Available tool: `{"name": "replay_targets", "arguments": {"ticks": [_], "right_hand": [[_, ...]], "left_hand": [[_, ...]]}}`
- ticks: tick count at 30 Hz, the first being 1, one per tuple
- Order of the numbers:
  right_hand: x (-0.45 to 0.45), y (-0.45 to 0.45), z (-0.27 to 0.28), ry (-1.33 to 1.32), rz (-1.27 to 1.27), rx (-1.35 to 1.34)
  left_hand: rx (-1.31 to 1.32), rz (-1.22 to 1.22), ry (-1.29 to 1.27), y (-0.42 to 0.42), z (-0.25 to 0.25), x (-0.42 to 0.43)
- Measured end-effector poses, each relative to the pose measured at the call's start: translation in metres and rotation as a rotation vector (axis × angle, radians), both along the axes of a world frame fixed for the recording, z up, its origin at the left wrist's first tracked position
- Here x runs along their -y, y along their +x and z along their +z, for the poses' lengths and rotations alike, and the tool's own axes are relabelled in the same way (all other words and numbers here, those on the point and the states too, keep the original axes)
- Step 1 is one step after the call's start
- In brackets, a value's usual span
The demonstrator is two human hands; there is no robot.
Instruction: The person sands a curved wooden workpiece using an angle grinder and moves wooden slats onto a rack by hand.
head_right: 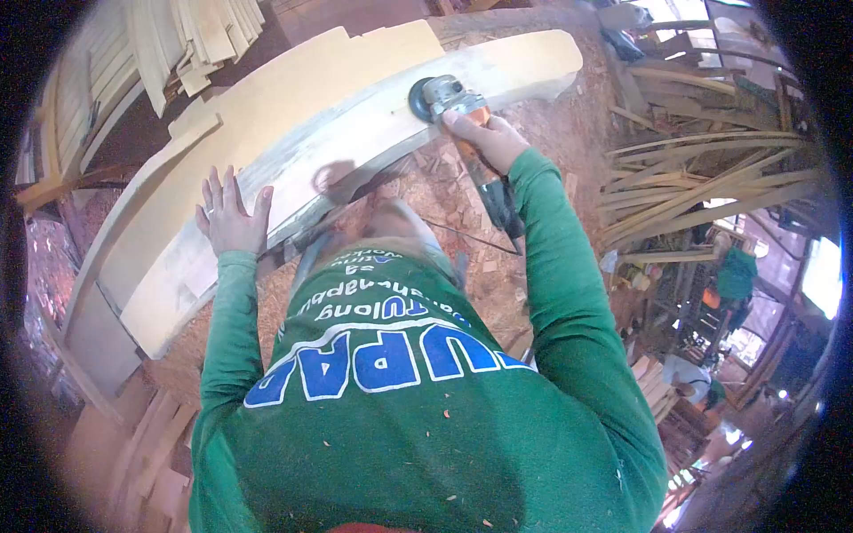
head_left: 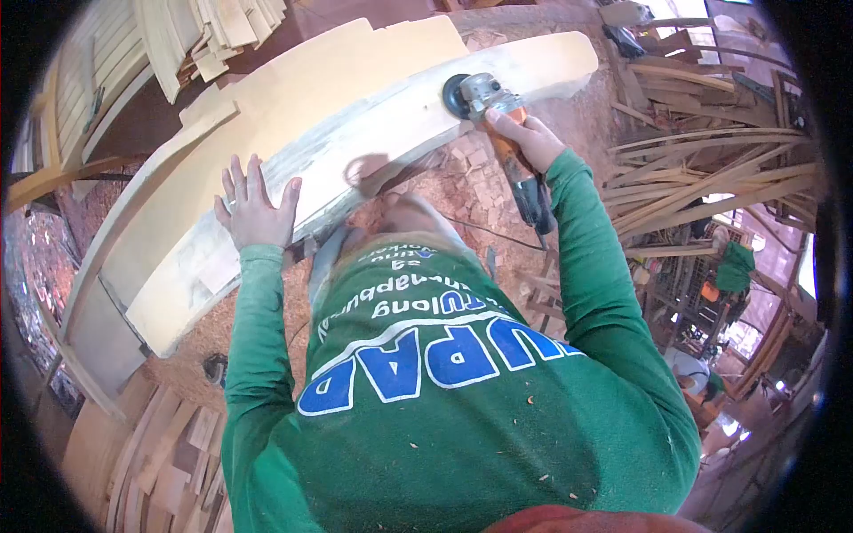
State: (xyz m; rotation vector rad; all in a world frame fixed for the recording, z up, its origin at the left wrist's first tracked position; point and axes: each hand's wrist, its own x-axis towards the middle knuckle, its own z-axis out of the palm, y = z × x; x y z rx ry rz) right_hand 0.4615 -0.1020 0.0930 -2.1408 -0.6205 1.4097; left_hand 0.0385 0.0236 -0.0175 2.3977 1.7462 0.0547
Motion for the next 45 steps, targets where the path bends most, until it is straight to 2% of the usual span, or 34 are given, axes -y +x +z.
{"name": "replay_targets", "arguments": {"ticks": [6,8,11,12,15,19,20,23,28,34,37,42,45], "right_hand": [[0.017,0.052,-0.013,0.049,-0.129,-0.023],[0.024,0.039,-0.008,0.086,-0.115,0.052],[0.035,0.000,-0.017,0.109,-0.075,0.010],[0.031,-0.026,-0.018,0.197,-0.086,-0.007],[0.017,-0.077,-0.011,0.081,0.051,0.093],[0.007,-0.141,-0.020,0.181,0.147,0.030],[0.008,-0.147,-0.034,0.137,0.185,0.027],[-0.007,-0.197,-0.005,0.062,0.285,-0.005],[-0.018,-0.270,-0.012,0.090,0.408,-0.059],[-0.035,-0.344,-0.014,0.098,0.627,-0.005],[-0.048,-0.374,-0.010,-0.031,0.765,0.055],[-0.057,-0.417,-0.021,0.123,0.879,0.018],[-0.070,-0.438,0.003,0.004,0.962,-0.053]], "left_hand": [[0.035,0.022,0.008,0.002,-0.003,0.000],[0.064,0.023,0.023,0.000,-0.006,-0.001],[0.109,0.001,0.053,-0.010,-0.019,0.005],[0.123,-0.017,0.080,-0.014,-0.025,0.007],[0.075,0.009,0.105,-0.040,-0.021,0.015],[0.002,0.173,0.111,-0.111,-0.035,0.024],[-0.008,0.210,0.127,-0.134,-0.040,0.027],[0.004,0.317,0.154,-0.192,-0.042,0.036],[0.061,0.481,0.194,-0.256,-0.037,0.052],[0.168,0.548,0.231,-0.280,-0.027,0.073],[0.229,0.572,0.251,-0.285,-0.022,0.080],[0.210,0.582,0.254,-0.293,-0.016,0.088],[0.224,0.546,0.254,-0.288,-0.017,0.087]]}}
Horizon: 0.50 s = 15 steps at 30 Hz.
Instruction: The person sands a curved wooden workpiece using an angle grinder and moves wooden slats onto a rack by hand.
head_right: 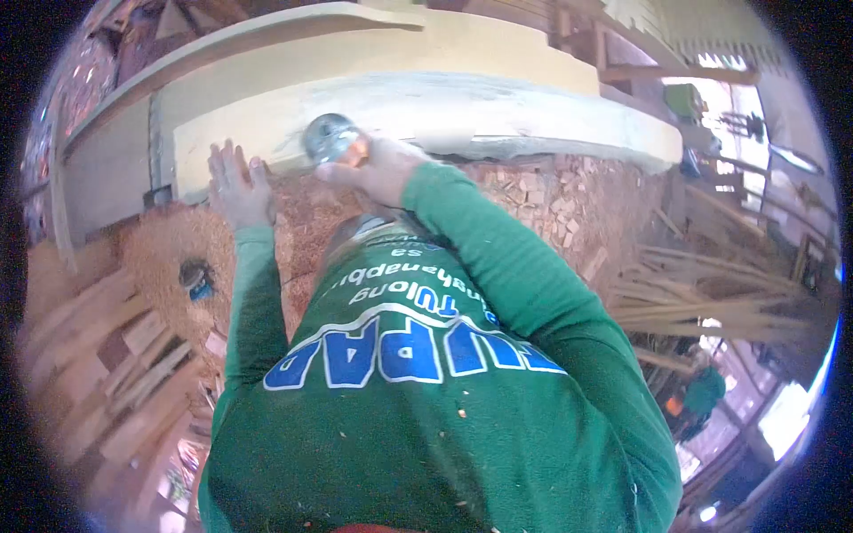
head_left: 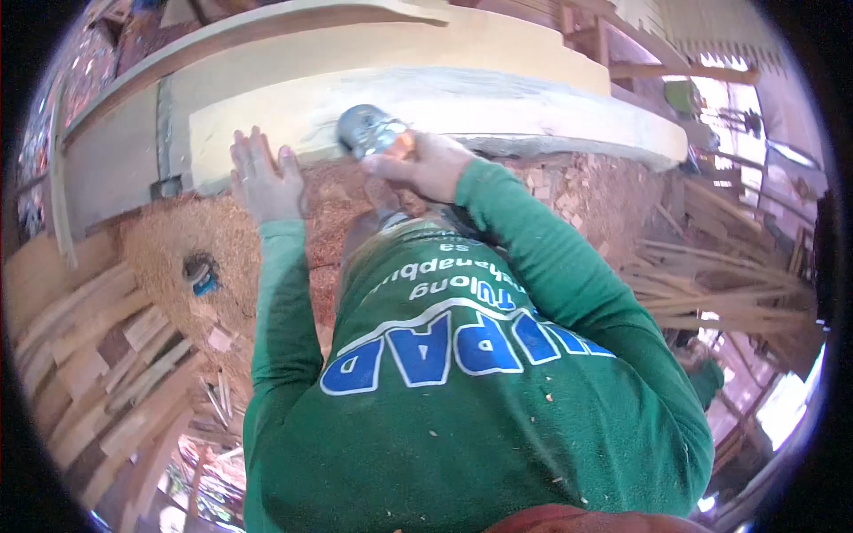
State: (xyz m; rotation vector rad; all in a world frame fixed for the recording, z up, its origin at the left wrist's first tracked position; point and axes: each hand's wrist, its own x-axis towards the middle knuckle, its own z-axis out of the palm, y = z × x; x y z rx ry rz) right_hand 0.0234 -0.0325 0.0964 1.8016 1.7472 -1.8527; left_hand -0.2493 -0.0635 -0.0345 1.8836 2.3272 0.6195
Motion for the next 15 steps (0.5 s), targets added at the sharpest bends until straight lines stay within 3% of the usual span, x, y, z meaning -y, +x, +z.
{"name": "replay_targets", "arguments": {"ticks": [6,15], "right_hand": [[0.027,0.038,-0.008,0.149,-0.133,0.029],[0.078,0.147,-0.018,0.110,-0.577,-0.028]], "left_hand": [[0.010,-0.259,-0.016,0.039,0.010,-0.003],[0.036,-0.597,0.031,0.139,0.005,-0.029]]}}
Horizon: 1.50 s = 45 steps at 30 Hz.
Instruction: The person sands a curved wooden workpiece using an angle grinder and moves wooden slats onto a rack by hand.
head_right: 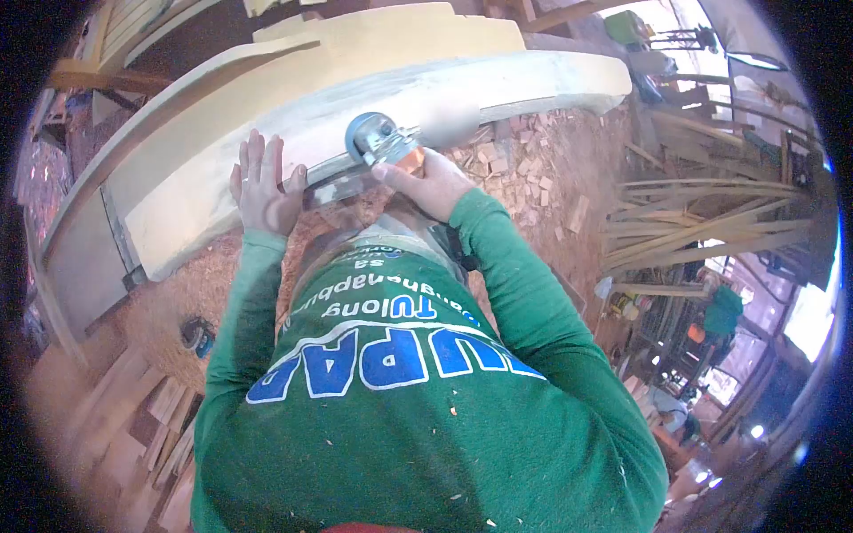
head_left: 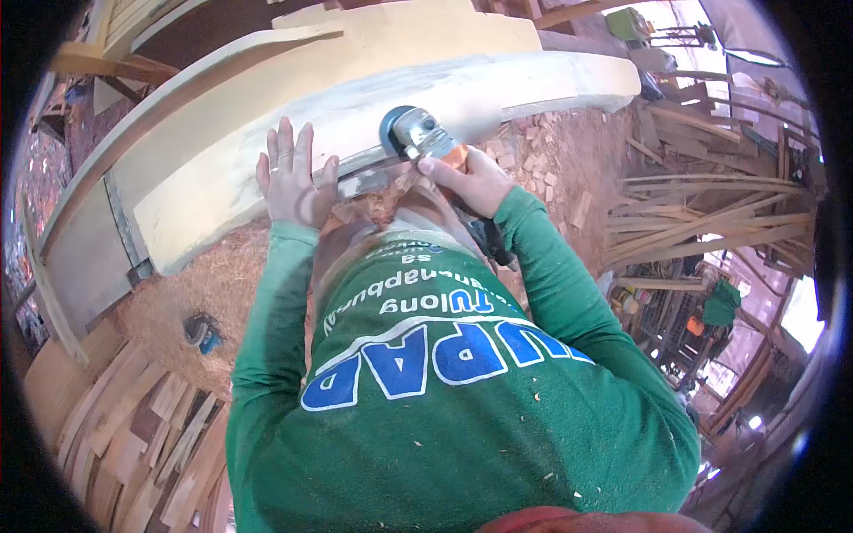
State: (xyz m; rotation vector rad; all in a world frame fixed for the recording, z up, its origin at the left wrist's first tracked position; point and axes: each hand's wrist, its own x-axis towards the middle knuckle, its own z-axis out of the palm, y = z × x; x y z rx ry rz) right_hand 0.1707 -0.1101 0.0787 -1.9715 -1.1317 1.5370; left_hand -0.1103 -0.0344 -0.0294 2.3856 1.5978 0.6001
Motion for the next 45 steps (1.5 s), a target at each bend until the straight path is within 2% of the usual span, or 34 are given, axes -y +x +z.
{"name": "replay_targets", "arguments": {"ticks": [3,7,8,11,12,17,18,21,22,26,29,31,33,36,39,41,43,44,45], "right_hand": [[0.002,0.033,0.016,-0.107,-0.102,0.057],[0.007,0.083,0.017,-0.085,-0.250,0.090],[0.011,0.099,0.029,-0.208,-0.300,0.219],[0.024,0.156,0.006,-0.189,-0.330,0.238],[0.023,0.164,0.019,-0.145,-0.316,0.155],[0.028,0.229,0.012,-0.164,-0.296,0.142],[0.028,0.239,0.013,-0.160,-0.303,0.138],[0.027,0.260,0.023,-0.057,-0.368,0.109],[0.026,0.284,0.023,-0.169,-0.351,0.178],[0.036,0.350,-0.008,-0.049,-0.512,0.091],[0.020,0.318,0.014,-0.006,-0.490,0.001],[0.001,0.289,0.011,-0.124,-0.194,0.187],[-0.009,0.237,0.018,-0.028,-0.158,0.091],[-0.021,0.207,0.034,-0.060,-0.114,0.096],[-0.005,0.238,0.005,0.187,-0.326,-0.037],[0.005,0.290,-0.007,0.091,-0.392,0.029],[0.004,0.320,-0.003,0.008,-0.404,0.169],[0.005,0.317,-0.003,0.012,-0.516,0.016],[0.002,0.314,-0.006,0.013,-0.497,0.005]], "left_hand": [[-0.008,-0.010,-0.004,0.023,-0.006,-0.017],[-0.155,0.040,-0.037,0.040,-0.009,-0.028],[-0.205,0.053,-0.042,0.044,-0.007,-0.027],[-0.304,0.083,-0.058,0.046,-0.006,-0.026],[-0.304,0.094,-0.062,0.047,-0.007,-0.026],[-0.253,0.082,-0.084,0.044,-0.009,-0.027],[-0.180,0.085,0.000,0.046,-0.011,-0.027],[-0.115,0.067,0.040,0.042,-0.015,-0.023],[-0.090,0.067,0.071,0.046,-0.015,-0.024],[-0.007,0.071,0.120,0.046,-0.019,-0.025],[0.063,0.093,0.125,0.048,-0.019,-0.018],[0.096,0.110,0.134,0.051,-0.018,-0.013],[0.095,0.128,0.141,0.053,-0.014,-0.005],[0.103,0.161,0.110,0.058,-0.011,-0.004],[0.062,0.176,0.090,0.057,-0.015,-0.013],[-0.003,0.185,0.104,0.062,-0.014,-0.021],[0.043,0.225,0.025,0.064,-0.017,-0.025],[0.059,0.224,0.003,0.066,-0.015,-0.026],[0.076,0.220,-0.018,0.067,-0.014,-0.028]]}}
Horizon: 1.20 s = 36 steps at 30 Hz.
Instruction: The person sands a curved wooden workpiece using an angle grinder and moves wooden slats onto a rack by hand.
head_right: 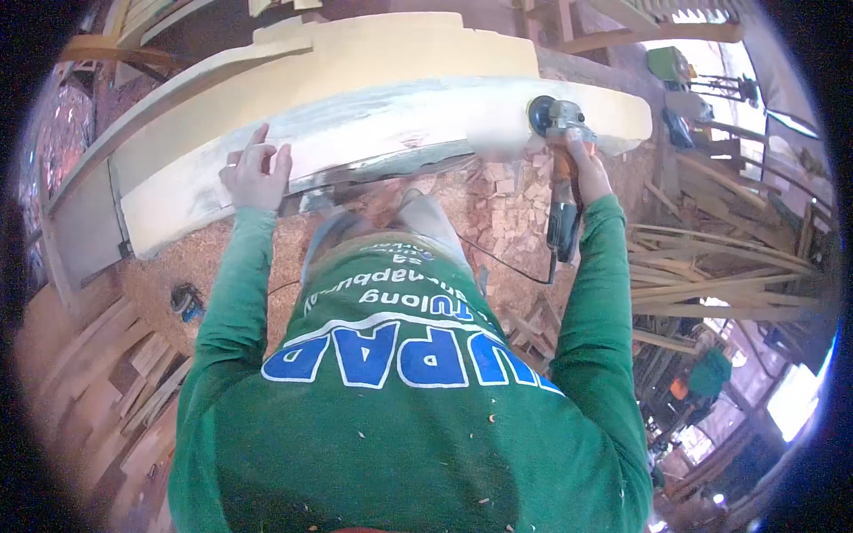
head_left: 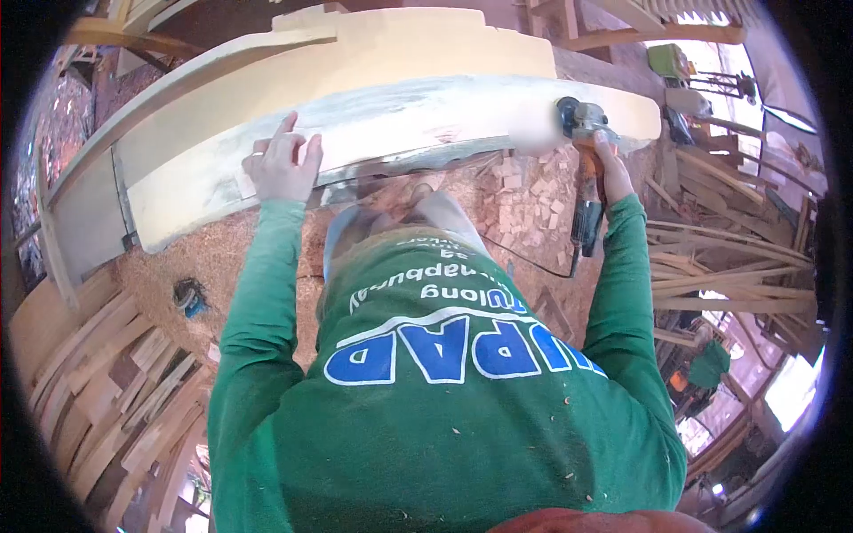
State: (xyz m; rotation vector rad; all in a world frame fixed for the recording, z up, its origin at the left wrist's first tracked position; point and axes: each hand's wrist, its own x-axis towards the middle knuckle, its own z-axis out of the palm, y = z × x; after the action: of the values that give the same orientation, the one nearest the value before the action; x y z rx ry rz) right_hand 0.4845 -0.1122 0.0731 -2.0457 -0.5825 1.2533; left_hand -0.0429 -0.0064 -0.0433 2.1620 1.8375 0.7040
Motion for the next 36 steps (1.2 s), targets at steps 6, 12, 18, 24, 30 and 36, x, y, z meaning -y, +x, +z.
{"name": "replay_targets", "arguments": {"ticks": [6,12,18,24,30,36], "right_hand": [[-0.008,-0.087,-0.002,-0.073,0.180,0.037],[-0.026,-0.218,0.007,-0.086,0.401,-0.015],[-0.047,-0.314,0.006,-0.077,0.624,-0.009],[-0.069,-0.397,0.006,-0.025,0.881,0.051],[-0.089,-0.453,0.021,-0.099,1.044,0.130],[-0.068,-0.415,0.010,-0.127,0.896,0.174]], "left_hand": [[0.010,-0.056,0.059,-0.021,-0.001,0.002],[-0.100,0.175,0.203,-0.123,-0.020,0.009],[0.085,0.246,0.239,-0.214,-0.007,0.026],[0.199,0.309,0.059,-0.211,0.009,0.049],[0.243,0.209,0.050,-0.203,0.004,0.055],[0.171,-0.112,0.081,-0.165,0.018,0.035]]}}
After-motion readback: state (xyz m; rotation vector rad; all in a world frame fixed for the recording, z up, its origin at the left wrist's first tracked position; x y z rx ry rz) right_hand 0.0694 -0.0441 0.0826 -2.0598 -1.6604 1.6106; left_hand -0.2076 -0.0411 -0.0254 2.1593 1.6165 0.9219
